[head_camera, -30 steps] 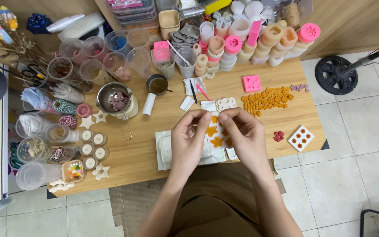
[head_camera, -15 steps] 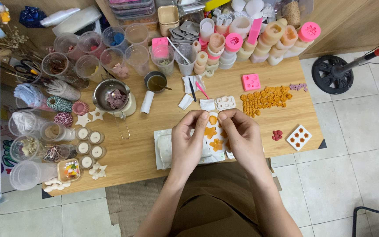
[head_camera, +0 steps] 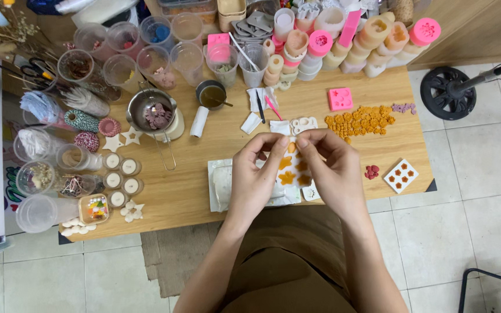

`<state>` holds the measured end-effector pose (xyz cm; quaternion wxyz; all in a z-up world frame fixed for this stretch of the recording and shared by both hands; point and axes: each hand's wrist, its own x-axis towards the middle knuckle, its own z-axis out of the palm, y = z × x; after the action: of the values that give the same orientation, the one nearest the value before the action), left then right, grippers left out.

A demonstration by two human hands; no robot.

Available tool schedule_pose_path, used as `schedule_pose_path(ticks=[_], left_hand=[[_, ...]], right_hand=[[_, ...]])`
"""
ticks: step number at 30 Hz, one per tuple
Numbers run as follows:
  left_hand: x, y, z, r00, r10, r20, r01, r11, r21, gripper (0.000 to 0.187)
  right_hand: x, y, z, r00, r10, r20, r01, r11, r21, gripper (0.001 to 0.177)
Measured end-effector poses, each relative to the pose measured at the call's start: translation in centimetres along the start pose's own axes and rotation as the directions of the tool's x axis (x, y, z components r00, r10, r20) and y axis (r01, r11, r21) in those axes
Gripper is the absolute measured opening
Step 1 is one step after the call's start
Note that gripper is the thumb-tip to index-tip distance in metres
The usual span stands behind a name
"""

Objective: The person places small orange wax shapes into a white flower-shaped silicone mold by hand while standing at a workbench.

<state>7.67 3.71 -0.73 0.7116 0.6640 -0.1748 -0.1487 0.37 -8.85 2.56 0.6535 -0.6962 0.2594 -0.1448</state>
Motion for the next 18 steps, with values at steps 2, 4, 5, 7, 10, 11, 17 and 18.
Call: schedule_pose_path(ticks=[2, 4, 5, 7, 10, 11, 17, 18], left_hand=[[0.1, -0.1, 0.0, 0.999, -0.033, 0.013, 0.033, 0.999, -0.040, 0.024], [0.1, -0.4, 0.0, 0.997, -0.067, 0.029, 0.069, 0.996, -0.058, 0.025], [0.1, -0.5, -0.1, 0.996, -0.085, 0.038, 0.087, 0.995, -0.056, 0.026], [0.2, -0.8, -0.3, 0.992, -0.109, 0.063, 0.112, 0.992, -0.053, 0.027], [0.1, -1.1, -0.4, 0.986, -0.131, 0.107, 0.138, 0.989, -0.056, 0.028], [0.1, -1.1, -0.5, 0.982, -0.143, 0.123, 0.151, 0.987, -0.062, 0.028], [0.4, 0.5, -1.0, 0.952, -0.233, 0.199, 0.212, 0.970, 0.122, 0.026], [0.5, 0.7, -1.2, 0.938, -0.282, 0.203, 0.250, 0.953, 0.170, 0.025]], right_hand=[[0.3, 0.7, -0.5, 0.999, -0.020, 0.031, 0.021, 1.000, -0.020, 0.017], [0.4, 1.4, -0.9, 0.998, -0.027, 0.059, 0.030, 0.999, -0.040, 0.018], [0.4, 1.6, -1.0, 0.997, -0.025, 0.070, 0.029, 0.998, -0.050, 0.019], [0.4, 1.9, -1.1, 0.996, -0.012, 0.092, 0.016, 0.999, -0.044, 0.020], [0.2, 1.9, -1.2, 0.992, 0.019, 0.122, -0.017, 1.000, -0.021, 0.021], [0.1, 1.8, -1.4, 0.991, 0.032, 0.128, -0.028, 0.999, -0.031, 0.022], [0.3, 1.8, -1.9, 0.986, 0.074, 0.152, -0.068, 0.997, -0.043, 0.025], [0.3, 1.8, -1.9, 0.984, 0.076, 0.158, -0.070, 0.997, -0.041, 0.026]])
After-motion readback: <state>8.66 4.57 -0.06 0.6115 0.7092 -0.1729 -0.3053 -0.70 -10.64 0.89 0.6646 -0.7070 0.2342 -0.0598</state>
